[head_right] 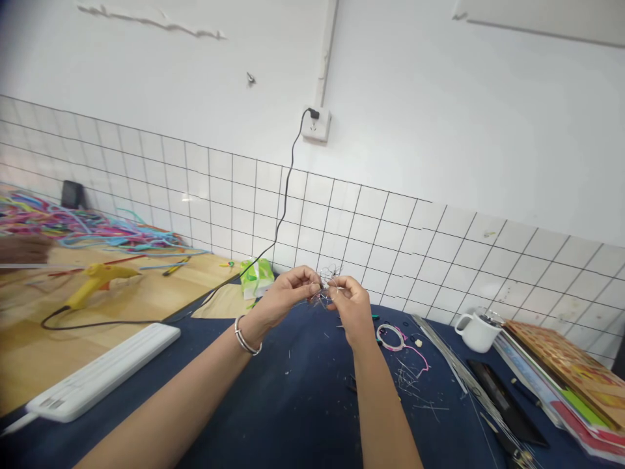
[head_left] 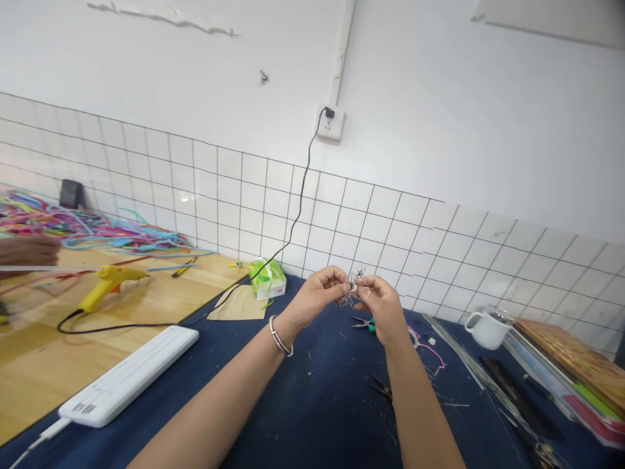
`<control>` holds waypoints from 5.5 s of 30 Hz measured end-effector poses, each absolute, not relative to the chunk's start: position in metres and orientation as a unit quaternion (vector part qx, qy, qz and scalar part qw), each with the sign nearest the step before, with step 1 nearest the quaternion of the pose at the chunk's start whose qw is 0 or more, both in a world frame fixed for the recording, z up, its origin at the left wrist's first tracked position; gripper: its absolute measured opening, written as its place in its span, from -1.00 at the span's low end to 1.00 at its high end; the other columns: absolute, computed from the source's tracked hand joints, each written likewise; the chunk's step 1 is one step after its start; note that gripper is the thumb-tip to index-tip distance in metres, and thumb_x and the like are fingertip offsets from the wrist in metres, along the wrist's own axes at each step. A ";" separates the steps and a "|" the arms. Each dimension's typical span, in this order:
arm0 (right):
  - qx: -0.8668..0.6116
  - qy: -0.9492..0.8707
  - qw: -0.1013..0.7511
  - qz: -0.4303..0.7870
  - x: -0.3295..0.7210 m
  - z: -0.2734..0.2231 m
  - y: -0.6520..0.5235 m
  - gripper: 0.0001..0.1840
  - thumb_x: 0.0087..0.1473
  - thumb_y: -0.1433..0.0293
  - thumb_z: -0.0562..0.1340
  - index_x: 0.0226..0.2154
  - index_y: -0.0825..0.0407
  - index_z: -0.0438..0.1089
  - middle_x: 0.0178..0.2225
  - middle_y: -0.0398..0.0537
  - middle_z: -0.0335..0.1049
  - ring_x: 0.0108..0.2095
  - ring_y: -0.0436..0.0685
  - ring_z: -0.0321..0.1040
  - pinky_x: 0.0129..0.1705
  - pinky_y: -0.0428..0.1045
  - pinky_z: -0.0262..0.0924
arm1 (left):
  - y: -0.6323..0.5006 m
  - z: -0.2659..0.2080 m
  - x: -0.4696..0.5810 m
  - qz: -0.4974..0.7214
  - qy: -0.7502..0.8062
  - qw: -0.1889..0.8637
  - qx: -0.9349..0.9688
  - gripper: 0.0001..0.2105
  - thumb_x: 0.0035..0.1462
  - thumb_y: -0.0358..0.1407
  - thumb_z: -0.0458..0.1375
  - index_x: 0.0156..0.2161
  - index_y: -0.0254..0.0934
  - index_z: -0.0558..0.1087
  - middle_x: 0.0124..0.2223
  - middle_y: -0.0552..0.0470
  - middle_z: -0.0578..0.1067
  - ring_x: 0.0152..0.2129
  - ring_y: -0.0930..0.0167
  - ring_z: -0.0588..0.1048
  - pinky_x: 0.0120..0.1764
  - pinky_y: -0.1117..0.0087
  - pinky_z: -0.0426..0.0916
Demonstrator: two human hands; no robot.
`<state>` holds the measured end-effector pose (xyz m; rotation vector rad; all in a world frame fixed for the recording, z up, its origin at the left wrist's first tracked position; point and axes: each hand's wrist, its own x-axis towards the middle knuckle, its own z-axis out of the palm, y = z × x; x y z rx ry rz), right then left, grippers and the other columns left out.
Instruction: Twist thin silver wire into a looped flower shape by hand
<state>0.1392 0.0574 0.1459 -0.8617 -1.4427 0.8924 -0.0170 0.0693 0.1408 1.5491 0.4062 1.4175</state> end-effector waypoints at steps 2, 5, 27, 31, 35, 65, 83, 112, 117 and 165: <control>-0.368 -0.622 0.579 0.377 0.140 0.146 0.058 -0.79 -0.07 0.27 0.25 -0.35 0.04 0.38 -0.40 -0.11 0.37 -0.36 0.07 0.32 -0.42 -0.06 0.29 | 0.070 0.141 -0.018 0.571 0.167 0.487 0.640 -0.88 0.00 -0.34 0.17 -0.36 -0.35 0.34 -0.42 0.09 0.33 -0.52 0.54 0.29 -0.43 0.49 0.23; -0.361 -0.633 0.572 0.376 0.139 0.147 0.057 -0.78 -0.07 0.28 0.25 -0.34 0.05 0.37 -0.38 -0.10 0.38 -0.36 0.07 0.32 -0.38 -0.05 0.29 | 0.071 0.141 -0.019 0.573 0.170 0.486 0.637 -0.89 -0.01 -0.36 0.16 -0.35 -0.35 0.35 -0.42 0.10 0.33 -0.52 0.55 0.29 -0.42 0.49 0.22; -0.371 -0.736 0.563 -0.065 0.133 0.148 0.051 -0.89 0.01 0.45 0.15 -0.37 0.01 0.40 -0.35 -0.05 0.27 -0.28 0.10 0.25 -0.19 0.02 0.19 | 0.073 0.139 -0.011 0.616 0.177 0.469 0.607 -0.88 -0.06 -0.40 0.20 -0.36 -0.34 0.35 -0.41 0.10 0.35 -0.47 0.54 0.32 -0.37 0.51 0.23; -0.370 -0.736 0.562 -0.075 0.134 0.149 0.051 -0.90 -0.04 0.50 0.14 -0.44 0.02 0.35 -0.38 -0.07 0.26 -0.29 0.11 0.24 -0.20 0.03 0.18 | 0.073 0.140 -0.013 0.621 0.182 0.470 0.600 -0.88 -0.08 -0.39 0.21 -0.38 -0.34 0.35 -0.43 0.10 0.37 -0.50 0.54 0.33 -0.40 0.51 0.23; -0.365 -0.740 0.562 -0.060 0.136 0.154 0.048 -0.89 -0.06 0.54 0.13 -0.50 0.03 0.29 -0.40 -0.09 0.24 -0.30 0.09 0.24 -0.20 0.01 0.17 | 0.072 0.143 -0.016 0.638 0.189 0.462 0.586 -0.89 -0.07 -0.40 0.20 -0.40 -0.33 0.35 -0.43 0.09 0.39 -0.51 0.53 0.34 -0.40 0.50 0.24; -0.467 -0.708 0.521 0.094 0.173 0.111 0.049 -0.82 0.00 0.40 0.14 -0.28 0.02 0.37 -0.35 -0.07 0.37 -0.36 0.08 0.30 -0.32 -0.01 0.22 | 0.078 0.102 -0.027 0.570 0.136 0.672 0.452 -0.83 0.00 -0.31 0.21 -0.36 -0.30 0.29 -0.29 0.00 0.43 -0.36 0.44 0.45 -0.31 0.43 0.33; -0.466 -0.527 0.466 0.537 0.164 -0.024 0.046 -0.85 -0.01 0.31 0.17 -0.44 0.06 0.34 -0.53 -0.17 0.32 -0.55 -0.03 0.25 -0.48 -0.11 0.13 | 0.086 -0.026 -0.008 0.486 0.201 0.780 0.339 -0.86 0.04 -0.29 0.18 -0.31 -0.26 0.30 -0.28 0.01 0.42 -0.34 0.43 0.45 -0.30 0.40 0.34; -0.546 -0.544 0.540 0.338 0.177 -0.033 0.042 -0.77 0.01 0.21 0.12 -0.45 0.04 0.32 -0.63 -0.21 0.25 -0.60 -0.02 0.18 -0.55 -0.12 0.11 | 0.056 -0.021 0.000 0.589 0.379 0.487 0.522 -0.89 0.01 -0.31 0.15 -0.31 -0.28 0.40 -0.41 0.08 0.42 -0.49 0.51 0.37 -0.41 0.50 0.26; -0.544 -0.601 0.515 0.278 0.172 -0.025 0.034 -0.79 0.03 0.24 0.12 -0.45 0.04 0.33 -0.59 -0.20 0.27 -0.54 0.01 0.20 -0.44 -0.09 0.13 | 0.046 -0.021 0.005 0.550 0.390 0.477 0.564 -0.70 0.00 -0.32 0.16 -0.10 -0.24 0.35 -0.42 0.07 0.42 -0.56 0.51 0.36 -0.48 0.49 0.25; -0.438 -0.817 0.369 0.073 0.163 -0.028 0.029 -0.91 0.03 0.50 0.08 -0.48 0.06 0.23 -0.43 -0.05 0.26 -0.36 0.08 0.20 -0.27 0.00 0.14 | 0.062 -0.032 0.008 0.461 0.375 0.455 0.663 -0.94 0.01 -0.47 0.05 -0.37 -0.31 0.33 -0.18 -0.02 0.42 -0.32 0.46 0.40 -0.24 0.40 0.29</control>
